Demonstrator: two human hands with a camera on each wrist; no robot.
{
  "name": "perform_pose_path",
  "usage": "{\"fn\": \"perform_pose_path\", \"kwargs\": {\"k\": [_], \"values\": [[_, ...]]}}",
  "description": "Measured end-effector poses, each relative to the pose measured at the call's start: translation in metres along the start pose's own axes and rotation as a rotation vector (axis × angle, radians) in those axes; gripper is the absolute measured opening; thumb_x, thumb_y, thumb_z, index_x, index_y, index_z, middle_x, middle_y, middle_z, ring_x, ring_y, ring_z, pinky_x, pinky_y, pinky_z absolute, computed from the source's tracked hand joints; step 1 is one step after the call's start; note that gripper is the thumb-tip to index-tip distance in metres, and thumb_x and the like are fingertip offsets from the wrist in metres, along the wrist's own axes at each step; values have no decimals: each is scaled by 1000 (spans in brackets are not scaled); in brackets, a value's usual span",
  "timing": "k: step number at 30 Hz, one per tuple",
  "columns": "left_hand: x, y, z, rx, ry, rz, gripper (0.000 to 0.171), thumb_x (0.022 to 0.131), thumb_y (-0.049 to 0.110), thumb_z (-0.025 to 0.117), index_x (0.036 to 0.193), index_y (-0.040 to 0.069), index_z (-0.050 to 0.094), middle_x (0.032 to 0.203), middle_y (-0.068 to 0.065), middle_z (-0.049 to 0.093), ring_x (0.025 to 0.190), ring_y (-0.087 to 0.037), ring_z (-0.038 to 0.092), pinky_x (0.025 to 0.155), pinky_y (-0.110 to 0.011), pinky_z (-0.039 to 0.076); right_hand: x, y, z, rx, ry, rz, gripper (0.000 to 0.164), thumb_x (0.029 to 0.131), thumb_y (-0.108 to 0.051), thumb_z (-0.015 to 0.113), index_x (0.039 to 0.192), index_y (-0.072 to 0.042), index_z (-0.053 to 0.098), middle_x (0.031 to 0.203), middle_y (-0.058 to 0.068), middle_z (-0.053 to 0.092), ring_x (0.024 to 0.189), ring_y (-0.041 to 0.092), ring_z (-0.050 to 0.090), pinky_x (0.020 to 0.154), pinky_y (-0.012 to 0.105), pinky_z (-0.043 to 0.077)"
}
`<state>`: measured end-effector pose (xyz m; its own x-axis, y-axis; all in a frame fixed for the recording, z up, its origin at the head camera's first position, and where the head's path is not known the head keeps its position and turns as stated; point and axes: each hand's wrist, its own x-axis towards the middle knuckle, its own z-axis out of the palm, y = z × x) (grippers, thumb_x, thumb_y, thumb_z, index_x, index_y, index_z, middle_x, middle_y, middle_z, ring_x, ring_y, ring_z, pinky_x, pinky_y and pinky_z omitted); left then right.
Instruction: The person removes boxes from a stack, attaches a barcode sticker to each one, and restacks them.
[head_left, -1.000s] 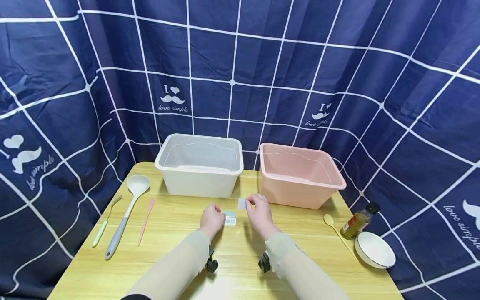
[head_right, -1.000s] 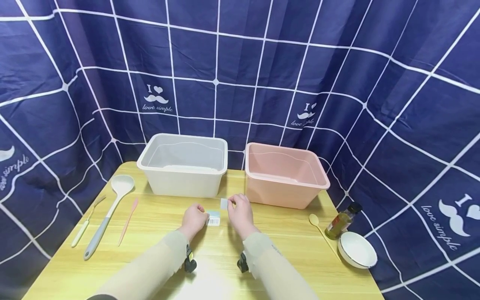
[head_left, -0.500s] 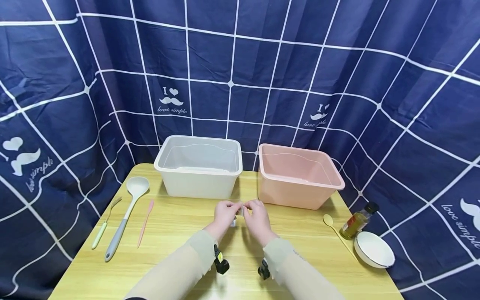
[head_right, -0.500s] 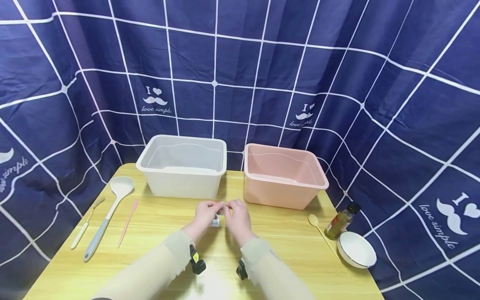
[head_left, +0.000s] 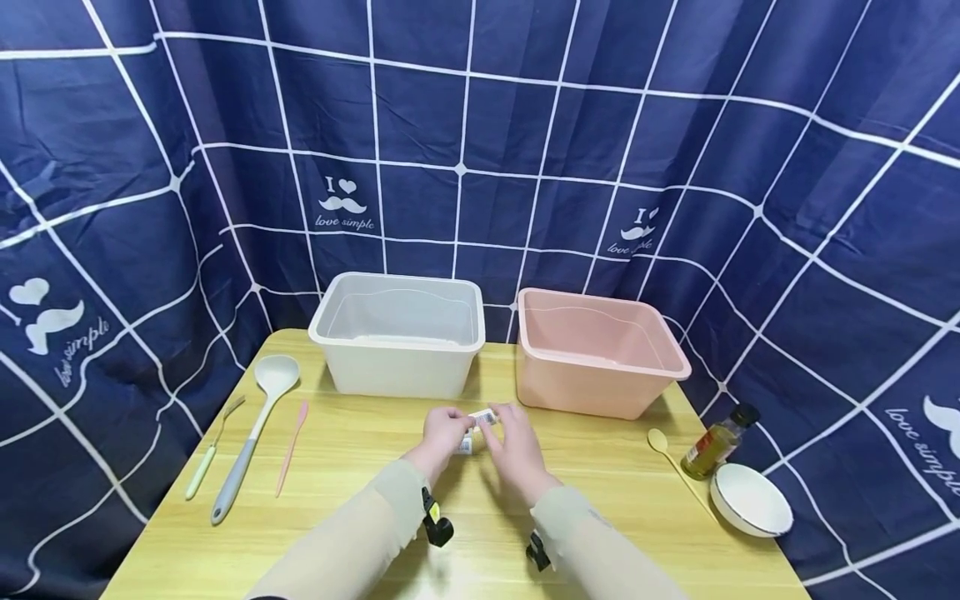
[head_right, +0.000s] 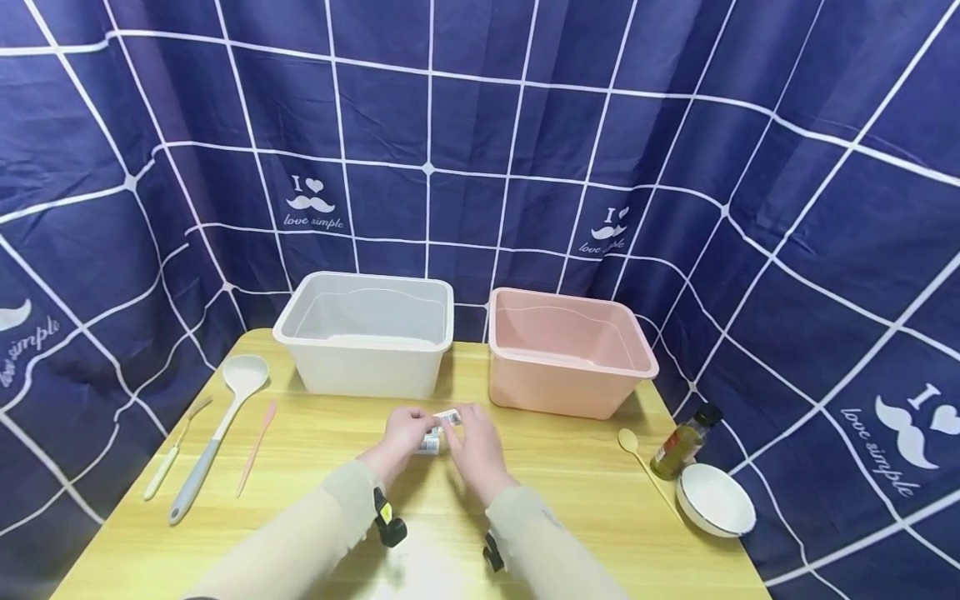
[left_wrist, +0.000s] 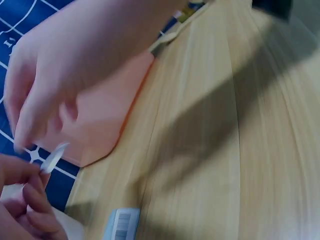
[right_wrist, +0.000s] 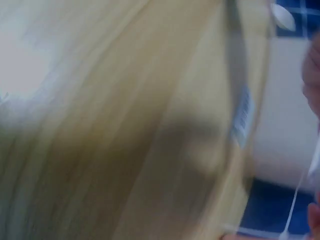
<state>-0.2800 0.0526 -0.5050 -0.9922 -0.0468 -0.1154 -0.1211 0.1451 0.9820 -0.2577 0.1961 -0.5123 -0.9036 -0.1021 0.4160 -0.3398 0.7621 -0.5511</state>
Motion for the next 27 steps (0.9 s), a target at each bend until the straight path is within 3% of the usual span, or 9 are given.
{"fn": "perform_pose_path", "kwargs": {"k": [4, 8, 12, 16, 22, 27], "values": [[3, -3, 2, 96, -120, 110, 9, 81, 1, 73, 76, -1, 67, 73, -3, 60, 67, -16, 52, 59, -26, 45, 4, 15, -16, 169, -8, 217, 37, 93, -16, 68, 124, 2, 59, 110, 15, 60, 102, 30, 57, 87, 45, 50], [3, -6, 6, 158, -260, 183, 11, 81, 1, 75, 77, 0, 65, 69, -1, 56, 63, -14, 49, 56, -25, 43, 3, 26, -28, 412, -101, 365, 29, 86, 4, 69, 112, 12, 60, 94, 18, 64, 85, 28, 62, 78, 44, 56], [0, -10, 14, 181, -308, 202, 13, 78, -1, 77, 77, 1, 64, 71, -1, 57, 66, -15, 50, 60, -27, 45, -4, 34, -33, 564, -145, 493, 19, 81, 14, 67, 98, 14, 61, 80, 14, 62, 70, 23, 62, 71, 43, 58], [-3, -15, 27, 186, -286, 203, 14, 79, 0, 77, 77, 2, 63, 71, -3, 57, 61, -15, 51, 58, -29, 47, -13, 43, -34, 536, -100, 501, 14, 79, 14, 69, 90, 10, 62, 75, 9, 59, 65, 15, 57, 66, 34, 57], [-10, -23, 59, 117, -290, 125, 7, 86, 0, 69, 82, 3, 65, 74, -4, 59, 48, -12, 49, 44, -28, 50, -27, 63, -37, 431, 25, 502, 11, 79, 12, 67, 85, 6, 60, 73, 6, 55, 66, 15, 52, 57, 22, 47], [-9, -17, 84, 100, -305, 153, 7, 86, -5, 63, 91, -2, 67, 78, -5, 61, 57, -13, 53, 50, -24, 48, -30, 79, -46, 378, 146, 508, 11, 81, 10, 68, 87, 4, 60, 76, 7, 57, 69, 17, 53, 58, 22, 46]]}}
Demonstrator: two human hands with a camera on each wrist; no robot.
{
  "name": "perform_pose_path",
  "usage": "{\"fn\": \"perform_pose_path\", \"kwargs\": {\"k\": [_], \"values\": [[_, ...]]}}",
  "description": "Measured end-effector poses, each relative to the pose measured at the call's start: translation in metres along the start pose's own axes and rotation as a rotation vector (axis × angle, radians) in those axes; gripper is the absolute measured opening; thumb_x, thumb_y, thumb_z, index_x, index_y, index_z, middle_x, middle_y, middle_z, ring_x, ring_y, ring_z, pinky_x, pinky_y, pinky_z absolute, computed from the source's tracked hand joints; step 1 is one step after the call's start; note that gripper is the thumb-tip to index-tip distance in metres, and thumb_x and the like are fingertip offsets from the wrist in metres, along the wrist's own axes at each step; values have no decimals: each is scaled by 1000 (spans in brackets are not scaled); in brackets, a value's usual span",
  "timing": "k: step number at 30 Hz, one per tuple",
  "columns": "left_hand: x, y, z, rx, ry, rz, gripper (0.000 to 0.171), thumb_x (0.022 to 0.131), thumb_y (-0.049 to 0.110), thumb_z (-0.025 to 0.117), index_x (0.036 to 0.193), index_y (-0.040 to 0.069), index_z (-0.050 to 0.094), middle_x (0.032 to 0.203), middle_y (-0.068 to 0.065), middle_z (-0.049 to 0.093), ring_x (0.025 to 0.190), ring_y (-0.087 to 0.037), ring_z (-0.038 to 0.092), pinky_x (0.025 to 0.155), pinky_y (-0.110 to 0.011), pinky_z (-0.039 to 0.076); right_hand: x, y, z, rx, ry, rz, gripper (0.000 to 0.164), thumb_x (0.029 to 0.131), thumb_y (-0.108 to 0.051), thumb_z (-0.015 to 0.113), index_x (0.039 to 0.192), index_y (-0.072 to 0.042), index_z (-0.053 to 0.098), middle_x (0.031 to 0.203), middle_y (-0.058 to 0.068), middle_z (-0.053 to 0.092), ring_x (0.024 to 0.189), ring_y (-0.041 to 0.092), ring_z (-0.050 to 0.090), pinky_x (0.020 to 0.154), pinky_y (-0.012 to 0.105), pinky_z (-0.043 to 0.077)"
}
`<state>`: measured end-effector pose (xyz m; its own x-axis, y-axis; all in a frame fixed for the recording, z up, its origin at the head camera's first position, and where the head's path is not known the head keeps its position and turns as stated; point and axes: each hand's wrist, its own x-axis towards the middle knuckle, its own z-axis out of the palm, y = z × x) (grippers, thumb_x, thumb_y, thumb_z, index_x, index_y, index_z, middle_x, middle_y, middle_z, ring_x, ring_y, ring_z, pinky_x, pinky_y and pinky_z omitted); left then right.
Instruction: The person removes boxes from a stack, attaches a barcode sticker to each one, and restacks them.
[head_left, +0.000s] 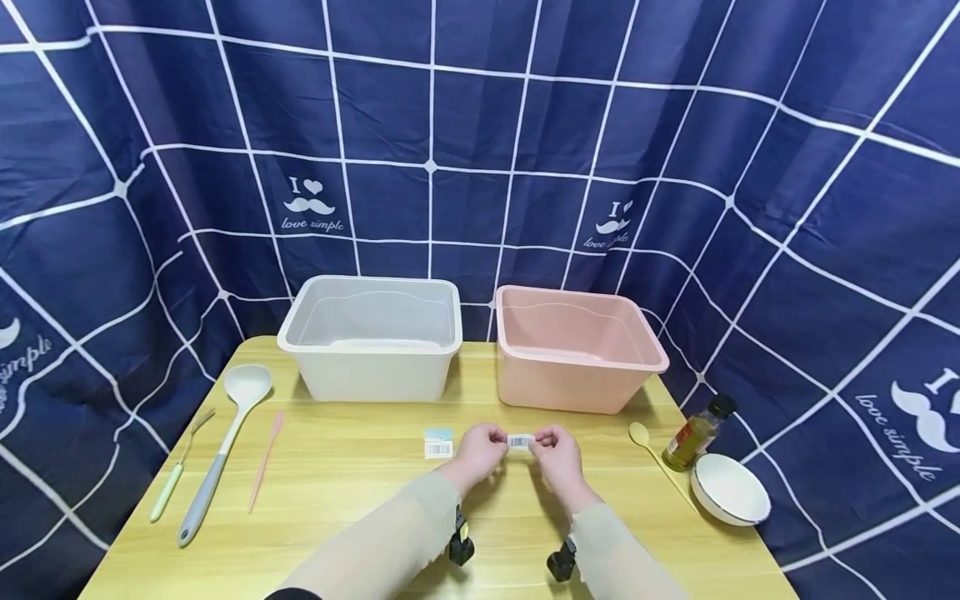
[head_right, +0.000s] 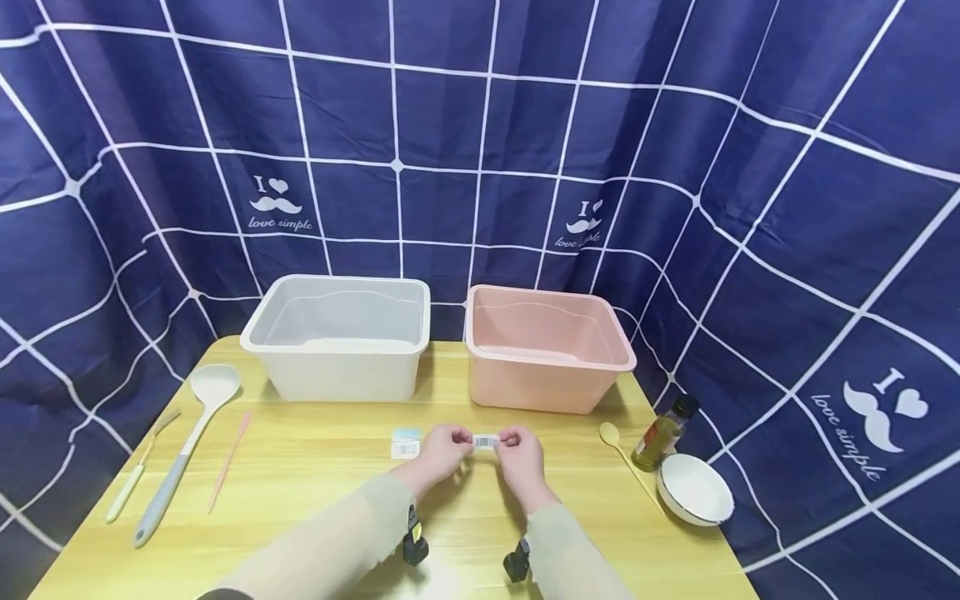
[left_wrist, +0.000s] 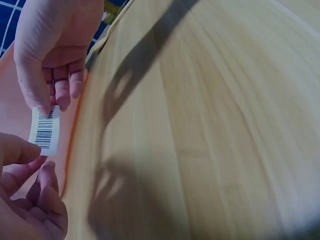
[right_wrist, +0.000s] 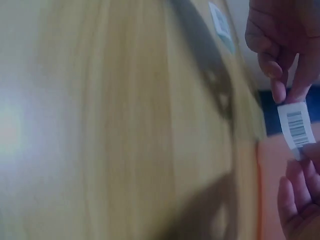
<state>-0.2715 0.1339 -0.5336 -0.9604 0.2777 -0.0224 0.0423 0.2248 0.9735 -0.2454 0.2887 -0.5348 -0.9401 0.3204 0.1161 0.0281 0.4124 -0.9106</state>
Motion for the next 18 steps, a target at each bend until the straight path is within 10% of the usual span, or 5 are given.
{"fn": "perform_pose_path", "kwargs": {"k": [8, 18], "values": [[22, 23, 28, 12, -70, 101, 41, 76, -6, 65, 117, -6, 65, 105, -16, 63, 81, -18, 58, 68, -28, 51, 24, -2, -29, -47, 164, -29, 10, 85, 6, 69, 87, 3, 61, 80, 9, 59, 74, 18, 54, 59, 21, 45], [45, 49, 49, -2, -188, 60, 60, 83, 2, 68, 140, -2, 50, 129, -26, 55, 95, -27, 61, 79, -32, 52, 58, -7, -54, -108, 240, -59, 12, 86, 0, 72, 90, 1, 61, 83, 11, 61, 76, 22, 56, 60, 22, 45]]}}
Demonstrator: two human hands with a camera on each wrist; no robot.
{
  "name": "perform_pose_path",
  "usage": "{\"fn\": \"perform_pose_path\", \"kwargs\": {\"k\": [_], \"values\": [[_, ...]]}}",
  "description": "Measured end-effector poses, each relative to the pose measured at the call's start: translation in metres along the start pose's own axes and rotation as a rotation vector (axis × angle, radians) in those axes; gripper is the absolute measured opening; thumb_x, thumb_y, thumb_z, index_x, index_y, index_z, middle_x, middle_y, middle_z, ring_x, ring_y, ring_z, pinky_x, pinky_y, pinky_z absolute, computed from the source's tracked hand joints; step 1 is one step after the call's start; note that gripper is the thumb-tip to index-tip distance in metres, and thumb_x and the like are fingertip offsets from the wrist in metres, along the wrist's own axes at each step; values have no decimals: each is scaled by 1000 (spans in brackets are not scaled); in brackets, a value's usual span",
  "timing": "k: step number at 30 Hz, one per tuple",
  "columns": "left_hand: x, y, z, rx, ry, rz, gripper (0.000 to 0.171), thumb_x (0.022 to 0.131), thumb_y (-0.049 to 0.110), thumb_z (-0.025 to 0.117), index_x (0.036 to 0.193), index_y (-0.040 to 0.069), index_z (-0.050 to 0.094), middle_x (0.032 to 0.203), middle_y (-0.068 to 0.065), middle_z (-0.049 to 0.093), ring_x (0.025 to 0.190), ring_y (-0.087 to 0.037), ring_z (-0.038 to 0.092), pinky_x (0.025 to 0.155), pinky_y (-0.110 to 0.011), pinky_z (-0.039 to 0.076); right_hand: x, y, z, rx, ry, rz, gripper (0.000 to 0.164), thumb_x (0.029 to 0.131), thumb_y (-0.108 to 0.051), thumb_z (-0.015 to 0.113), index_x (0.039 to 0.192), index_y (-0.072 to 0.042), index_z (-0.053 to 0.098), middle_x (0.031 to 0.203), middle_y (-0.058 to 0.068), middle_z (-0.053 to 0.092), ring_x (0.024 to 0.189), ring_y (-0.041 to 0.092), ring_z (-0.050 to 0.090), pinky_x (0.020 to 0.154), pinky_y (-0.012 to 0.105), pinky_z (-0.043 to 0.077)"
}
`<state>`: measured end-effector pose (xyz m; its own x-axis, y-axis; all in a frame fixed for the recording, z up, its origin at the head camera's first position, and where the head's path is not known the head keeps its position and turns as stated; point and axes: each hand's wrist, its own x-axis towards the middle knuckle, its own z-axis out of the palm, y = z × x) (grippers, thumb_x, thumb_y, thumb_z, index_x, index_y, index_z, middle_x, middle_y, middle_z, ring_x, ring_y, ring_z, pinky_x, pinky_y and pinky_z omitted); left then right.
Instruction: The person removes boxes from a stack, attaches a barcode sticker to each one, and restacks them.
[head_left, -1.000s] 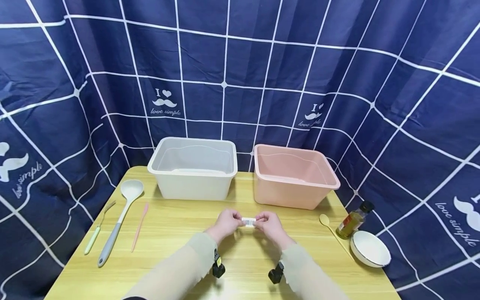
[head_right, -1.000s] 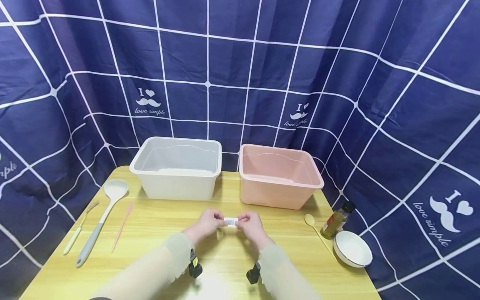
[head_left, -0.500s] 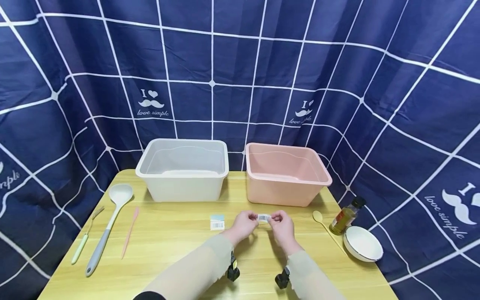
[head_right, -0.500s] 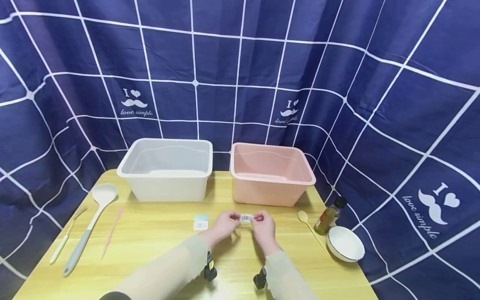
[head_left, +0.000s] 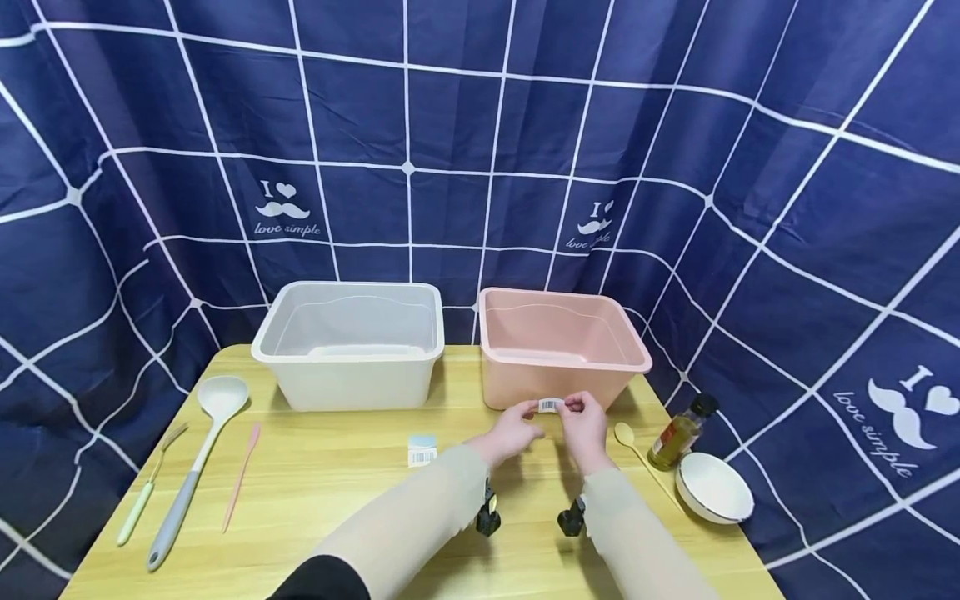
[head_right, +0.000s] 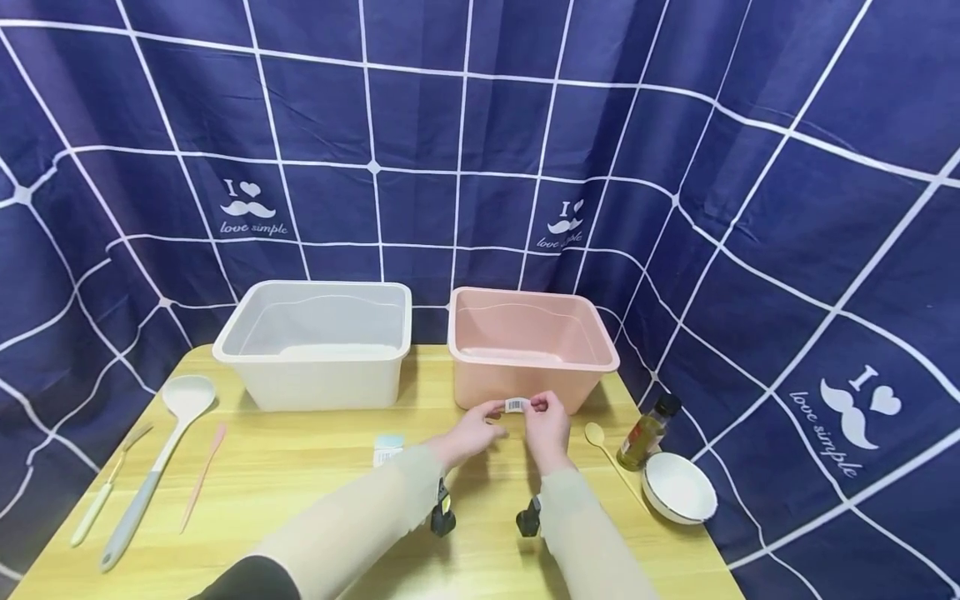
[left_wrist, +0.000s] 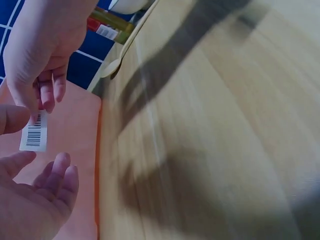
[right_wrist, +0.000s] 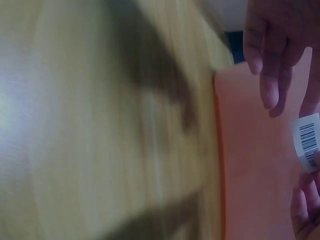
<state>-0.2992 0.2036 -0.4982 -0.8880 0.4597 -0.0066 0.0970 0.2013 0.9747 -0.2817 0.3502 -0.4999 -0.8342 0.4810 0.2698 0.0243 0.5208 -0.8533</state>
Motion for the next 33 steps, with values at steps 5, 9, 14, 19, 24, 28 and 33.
{"fn": "perform_pose_path", "kwargs": {"k": [5, 9, 14, 19, 24, 28, 33], "values": [[8, 6, 3, 22, 7, -3, 62, 80, 1, 69, 140, -2, 50, 113, -18, 62, 83, -21, 58, 73, -29, 50, 8, -1, 0, -13, 28, 34, 13, 85, -1, 73, 89, 1, 61, 83, 11, 61, 76, 22, 55, 61, 24, 43], [11, 7, 4, 5, -11, -12, 64, 81, 2, 71, 141, 0, 49, 97, -7, 61, 77, -15, 55, 69, -27, 49, 14, 0, 2, -10, 72, 49, 15, 84, -3, 75, 87, 1, 61, 80, 10, 61, 71, 19, 54, 58, 22, 42], [13, 9, 5, -38, -22, -24, 67, 81, 3, 71, 143, 2, 47, 94, -4, 59, 77, -14, 55, 70, -26, 48, 22, -2, 3, -28, 111, 17, 17, 83, -6, 77, 84, 0, 60, 77, 9, 61, 67, 18, 53, 57, 25, 41], [15, 11, 8, -67, -30, -37, 68, 82, 3, 70, 146, 3, 45, 94, -4, 58, 78, -14, 55, 72, -27, 49, 28, -4, 5, -26, 97, 17, 17, 84, -7, 75, 85, -1, 60, 76, 9, 60, 67, 19, 52, 56, 25, 41], [16, 13, 10, -83, -38, -49, 70, 82, 2, 69, 147, 4, 43, 94, -4, 58, 75, -14, 55, 71, -26, 48, 29, -1, 8, -25, 102, 33, 17, 84, -6, 75, 84, 0, 60, 76, 10, 60, 67, 19, 53, 57, 25, 42], [17, 14, 12, -99, -41, -52, 70, 82, 1, 69, 147, 4, 43, 91, -4, 58, 72, -14, 54, 67, -24, 47, 31, 0, 9, -26, 115, 41, 16, 85, -6, 74, 85, 0, 60, 76, 10, 61, 67, 20, 54, 59, 27, 42], [21, 11, 13, -117, -39, -69, 71, 83, 1, 69, 148, 5, 42, 91, -4, 56, 72, -14, 54, 66, -24, 46, 33, 1, 10, -14, 125, 39, 16, 85, -7, 74, 85, 1, 60, 76, 11, 61, 68, 24, 56, 61, 29, 43]]}}
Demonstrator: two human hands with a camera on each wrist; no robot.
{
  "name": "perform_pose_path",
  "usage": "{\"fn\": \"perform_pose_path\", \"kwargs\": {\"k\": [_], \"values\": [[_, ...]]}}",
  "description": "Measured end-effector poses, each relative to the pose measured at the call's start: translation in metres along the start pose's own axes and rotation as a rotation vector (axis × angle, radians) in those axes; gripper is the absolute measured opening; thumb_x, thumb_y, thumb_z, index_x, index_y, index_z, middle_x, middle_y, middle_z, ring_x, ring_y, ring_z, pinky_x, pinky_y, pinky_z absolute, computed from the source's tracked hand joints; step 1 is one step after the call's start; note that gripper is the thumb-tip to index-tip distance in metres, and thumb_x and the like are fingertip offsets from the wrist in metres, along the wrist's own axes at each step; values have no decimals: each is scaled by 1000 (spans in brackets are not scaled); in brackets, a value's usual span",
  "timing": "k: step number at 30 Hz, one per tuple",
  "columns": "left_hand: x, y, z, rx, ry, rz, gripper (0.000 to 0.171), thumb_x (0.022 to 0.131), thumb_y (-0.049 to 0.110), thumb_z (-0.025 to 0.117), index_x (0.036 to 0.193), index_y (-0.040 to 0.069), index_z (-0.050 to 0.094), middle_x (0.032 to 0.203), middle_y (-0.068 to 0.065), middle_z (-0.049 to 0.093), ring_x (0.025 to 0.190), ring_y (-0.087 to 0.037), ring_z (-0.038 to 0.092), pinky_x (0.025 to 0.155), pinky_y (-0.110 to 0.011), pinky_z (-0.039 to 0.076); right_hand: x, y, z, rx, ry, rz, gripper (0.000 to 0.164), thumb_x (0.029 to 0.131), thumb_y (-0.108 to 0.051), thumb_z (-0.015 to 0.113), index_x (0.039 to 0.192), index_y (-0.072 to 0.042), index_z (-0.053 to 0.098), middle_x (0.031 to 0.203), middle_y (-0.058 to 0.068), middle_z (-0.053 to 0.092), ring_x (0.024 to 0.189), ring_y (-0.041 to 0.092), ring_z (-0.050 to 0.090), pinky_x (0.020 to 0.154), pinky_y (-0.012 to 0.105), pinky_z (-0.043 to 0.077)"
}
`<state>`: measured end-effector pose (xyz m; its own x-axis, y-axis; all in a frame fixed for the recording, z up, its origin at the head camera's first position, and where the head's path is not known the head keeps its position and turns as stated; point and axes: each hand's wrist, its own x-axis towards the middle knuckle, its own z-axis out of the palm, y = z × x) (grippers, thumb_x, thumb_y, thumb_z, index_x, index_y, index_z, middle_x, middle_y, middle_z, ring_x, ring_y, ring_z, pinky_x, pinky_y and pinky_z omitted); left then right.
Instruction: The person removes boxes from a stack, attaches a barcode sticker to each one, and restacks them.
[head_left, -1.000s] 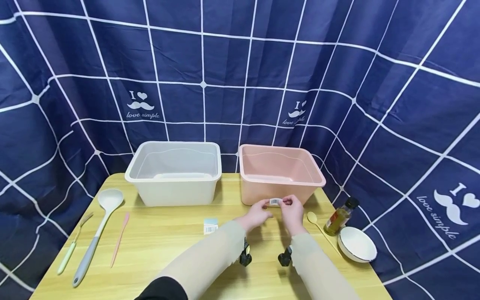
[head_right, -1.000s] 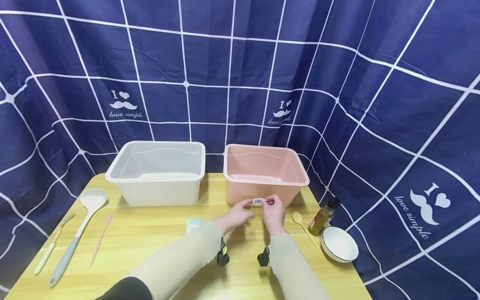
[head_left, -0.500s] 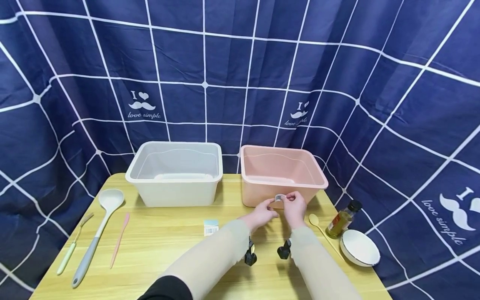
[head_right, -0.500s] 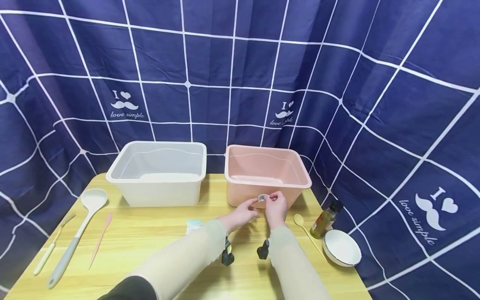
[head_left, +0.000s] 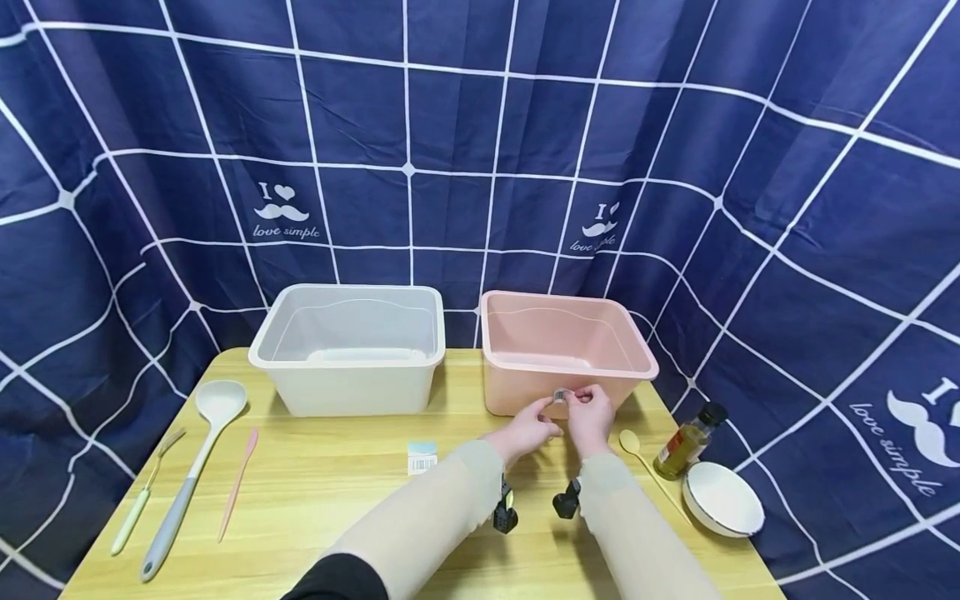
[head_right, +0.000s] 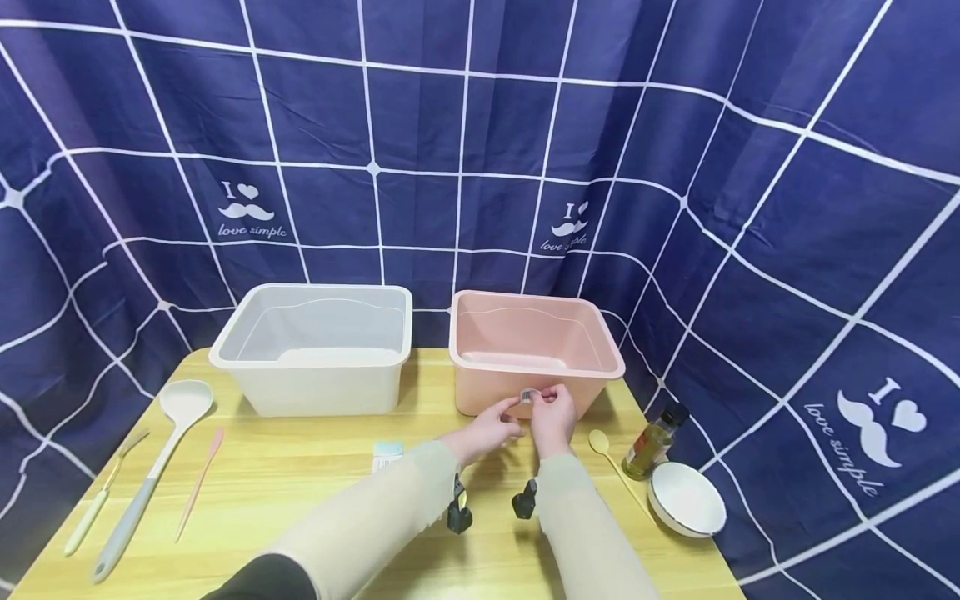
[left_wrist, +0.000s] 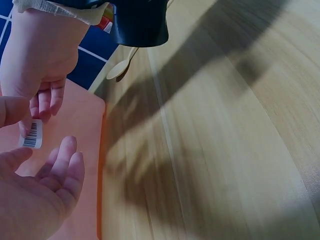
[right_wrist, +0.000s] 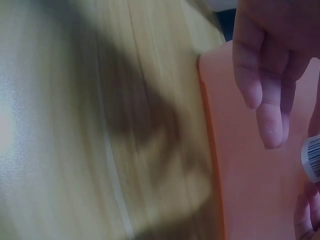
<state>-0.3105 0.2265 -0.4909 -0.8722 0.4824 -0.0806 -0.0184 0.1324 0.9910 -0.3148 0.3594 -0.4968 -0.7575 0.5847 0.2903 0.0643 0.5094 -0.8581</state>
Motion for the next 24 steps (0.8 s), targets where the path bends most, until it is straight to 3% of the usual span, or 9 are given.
{"fn": "perform_pose_path", "kwargs": {"k": [10, 17, 19, 24], "values": [[5, -5, -1, -46, 11, -22, 73, 83, 1, 69, 149, 5, 40, 93, -4, 56, 72, -12, 53, 66, -23, 47, 2, 0, 2, -29, 5, -2, 16, 86, -8, 73, 85, 1, 60, 76, 12, 62, 71, 28, 57, 64, 33, 43], [2, -1, 3, -9, -5, -38, 75, 86, 3, 67, 149, -8, 29, 91, -3, 61, 81, -23, 62, 74, -33, 53, 3, 0, 2, -19, 19, 3, 16, 86, -8, 73, 84, 0, 60, 75, 12, 62, 70, 28, 57, 63, 32, 43], [2, 0, 5, -1, -21, -27, 75, 85, 2, 67, 151, -5, 30, 88, -3, 61, 82, -26, 63, 76, -36, 54, 4, 0, 2, -14, 19, 0, 16, 86, -8, 73, 84, 0, 59, 76, 12, 62, 70, 29, 58, 63, 33, 43], [4, 2, 7, 59, -28, -9, 80, 83, 3, 69, 154, 7, 32, 86, -3, 58, 73, -18, 56, 69, -29, 50, 4, 1, 3, -8, 15, -1, 15, 86, -8, 73, 85, 0, 60, 77, 13, 62, 73, 30, 58, 65, 34, 43]]}}
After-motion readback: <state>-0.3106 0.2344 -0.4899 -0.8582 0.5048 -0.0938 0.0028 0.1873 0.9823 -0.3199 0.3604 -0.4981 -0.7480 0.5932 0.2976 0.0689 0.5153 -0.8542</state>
